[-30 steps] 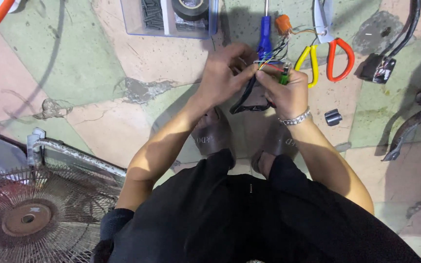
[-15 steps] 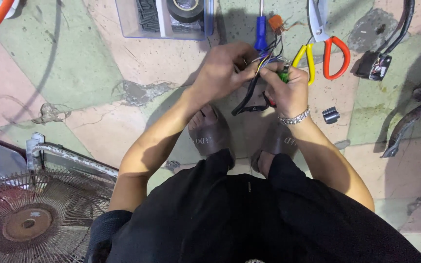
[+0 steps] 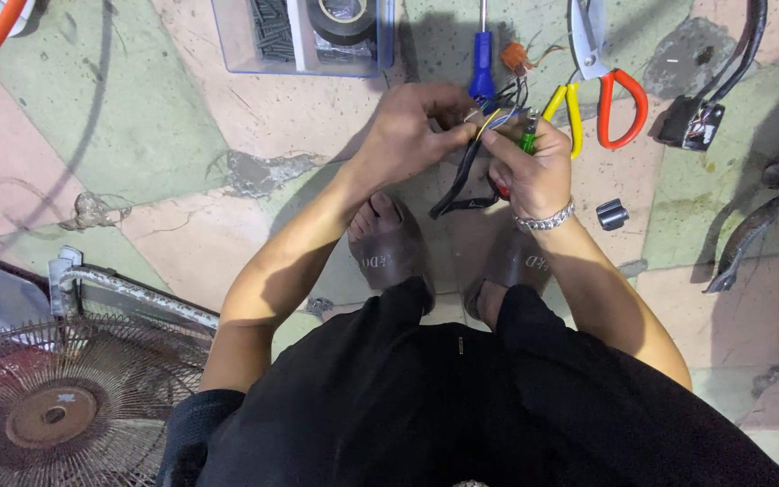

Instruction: The person repairs an electrical switch by stripping wires, twisting them together, and securing them with electrical tape. They use a lighter to test the connection and a screwdriver to open the switch casing.

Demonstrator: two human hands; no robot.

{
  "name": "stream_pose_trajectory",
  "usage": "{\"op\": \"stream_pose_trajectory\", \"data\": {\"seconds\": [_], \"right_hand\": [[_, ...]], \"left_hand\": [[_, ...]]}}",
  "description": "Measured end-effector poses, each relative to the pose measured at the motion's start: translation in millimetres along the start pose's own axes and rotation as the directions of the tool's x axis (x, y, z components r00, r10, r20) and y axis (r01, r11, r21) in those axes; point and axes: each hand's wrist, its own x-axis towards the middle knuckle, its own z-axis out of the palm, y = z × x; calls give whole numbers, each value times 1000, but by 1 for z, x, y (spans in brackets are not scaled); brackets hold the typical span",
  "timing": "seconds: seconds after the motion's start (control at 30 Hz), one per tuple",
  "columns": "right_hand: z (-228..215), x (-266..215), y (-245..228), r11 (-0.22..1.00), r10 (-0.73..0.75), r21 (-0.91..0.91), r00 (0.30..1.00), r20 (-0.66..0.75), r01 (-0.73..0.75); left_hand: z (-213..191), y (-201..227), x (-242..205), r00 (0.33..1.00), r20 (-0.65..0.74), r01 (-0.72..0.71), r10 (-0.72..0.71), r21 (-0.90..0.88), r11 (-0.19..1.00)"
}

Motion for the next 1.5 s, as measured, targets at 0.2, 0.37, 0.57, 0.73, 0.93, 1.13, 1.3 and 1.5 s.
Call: {"op": "stream_pose_trajectory", "data": {"seconds": [0.2, 0.37, 0.57, 0.73, 0.93, 1.13, 1.3, 1.5], "right_hand": [[11, -1, -8, 982, -68, -176, 997, -22, 63], [6, 1, -6, 893, -140, -434, 990, -19, 118], [10, 0, -12, 952, -57, -302, 998, 0, 55], [4, 3, -7, 940, -58, -327, 990, 132, 99], [3, 4, 7, 999, 52, -14, 997, 65, -51], [3, 5, 19, 998, -69, -3, 996, -53, 69], [-1, 6, 25, 997, -80, -9, 996, -45, 80], [-12, 11, 18, 992, -71, -110, 997, -25, 68]], "left_hand": [[0, -6, 5, 975, 86, 209, -206, -24, 978], [-5, -14, 13, 940, 204, 265, -272, 61, 962], [-1, -21, 10, 941, 188, 286, -280, -1, 958], [7, -22, 1, 920, 128, 385, -369, -130, 914], [21, -35, -15, 892, 116, 433, -436, -494, 754], [33, -50, -28, 903, -35, 326, -428, -592, 737], [33, -40, -30, 978, -197, 19, -69, -245, 969], [32, -55, -34, 866, -178, -472, 468, 25, 882]]}}
